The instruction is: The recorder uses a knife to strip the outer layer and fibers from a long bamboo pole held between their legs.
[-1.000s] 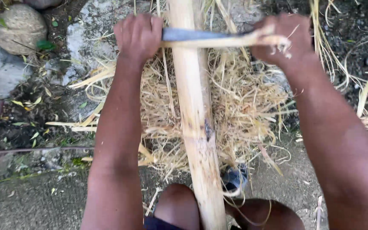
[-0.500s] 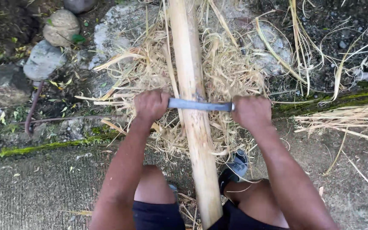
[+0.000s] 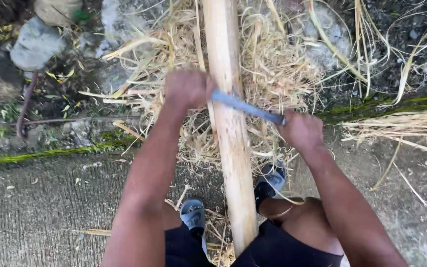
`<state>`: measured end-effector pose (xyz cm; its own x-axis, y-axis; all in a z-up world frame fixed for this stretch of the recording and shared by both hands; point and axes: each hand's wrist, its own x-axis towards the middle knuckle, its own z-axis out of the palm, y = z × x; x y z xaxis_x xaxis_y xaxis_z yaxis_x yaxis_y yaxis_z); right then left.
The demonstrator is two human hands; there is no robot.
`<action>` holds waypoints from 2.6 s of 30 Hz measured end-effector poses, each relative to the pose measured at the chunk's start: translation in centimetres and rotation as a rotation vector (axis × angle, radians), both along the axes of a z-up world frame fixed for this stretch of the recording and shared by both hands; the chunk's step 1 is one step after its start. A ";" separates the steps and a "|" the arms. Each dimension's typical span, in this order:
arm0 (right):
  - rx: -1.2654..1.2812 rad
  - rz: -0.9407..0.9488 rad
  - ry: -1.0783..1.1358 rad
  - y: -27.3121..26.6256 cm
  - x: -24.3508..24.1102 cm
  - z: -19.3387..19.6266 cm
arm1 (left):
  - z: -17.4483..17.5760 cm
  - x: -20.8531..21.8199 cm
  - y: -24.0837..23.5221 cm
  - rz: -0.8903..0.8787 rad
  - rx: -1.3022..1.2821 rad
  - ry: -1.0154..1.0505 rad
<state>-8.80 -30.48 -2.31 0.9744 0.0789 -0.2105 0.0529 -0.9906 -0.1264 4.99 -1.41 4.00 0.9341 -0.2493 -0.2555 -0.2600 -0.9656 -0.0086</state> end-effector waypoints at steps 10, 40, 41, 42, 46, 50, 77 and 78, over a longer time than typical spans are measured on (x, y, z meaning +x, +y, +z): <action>0.114 -0.154 -0.037 1.3 -5.5 -2.2 | -2.1 -1.5 1.1 -0.218 -0.045 0.022; 0.318 -0.375 0.140 6.4 -0.5 2.4 | 2.7 5.5 0.8 -0.465 0.263 0.010; 0.262 -0.396 0.297 6.6 -0.9 3.7 | 2.5 5.4 1.0 -0.499 0.225 -0.101; 0.261 -0.393 0.286 5.9 -3.0 0.9 | 1.4 3.8 1.3 -0.496 0.225 -0.112; 0.312 -0.346 0.058 5.1 -4.4 -5.0 | 1.2 4.7 0.4 -0.531 0.120 -0.110; 0.377 -0.461 0.227 5.8 -3.4 -5.9 | 1.6 5.1 1.6 -0.497 0.205 -0.025; 0.411 -0.275 0.083 4.8 -6.7 -2.6 | 1.3 -0.1 0.9 -0.352 0.286 0.084; 0.412 -0.281 0.064 4.6 -6.6 -2.3 | 1.5 0.2 0.3 -0.359 0.288 0.065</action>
<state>-15.36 -25.84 -4.62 0.9562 -0.0958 -0.2766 -0.2293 -0.8327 -0.5041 5.23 -1.08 5.49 0.7815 -0.4645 -0.4166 -0.5863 -0.7750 -0.2357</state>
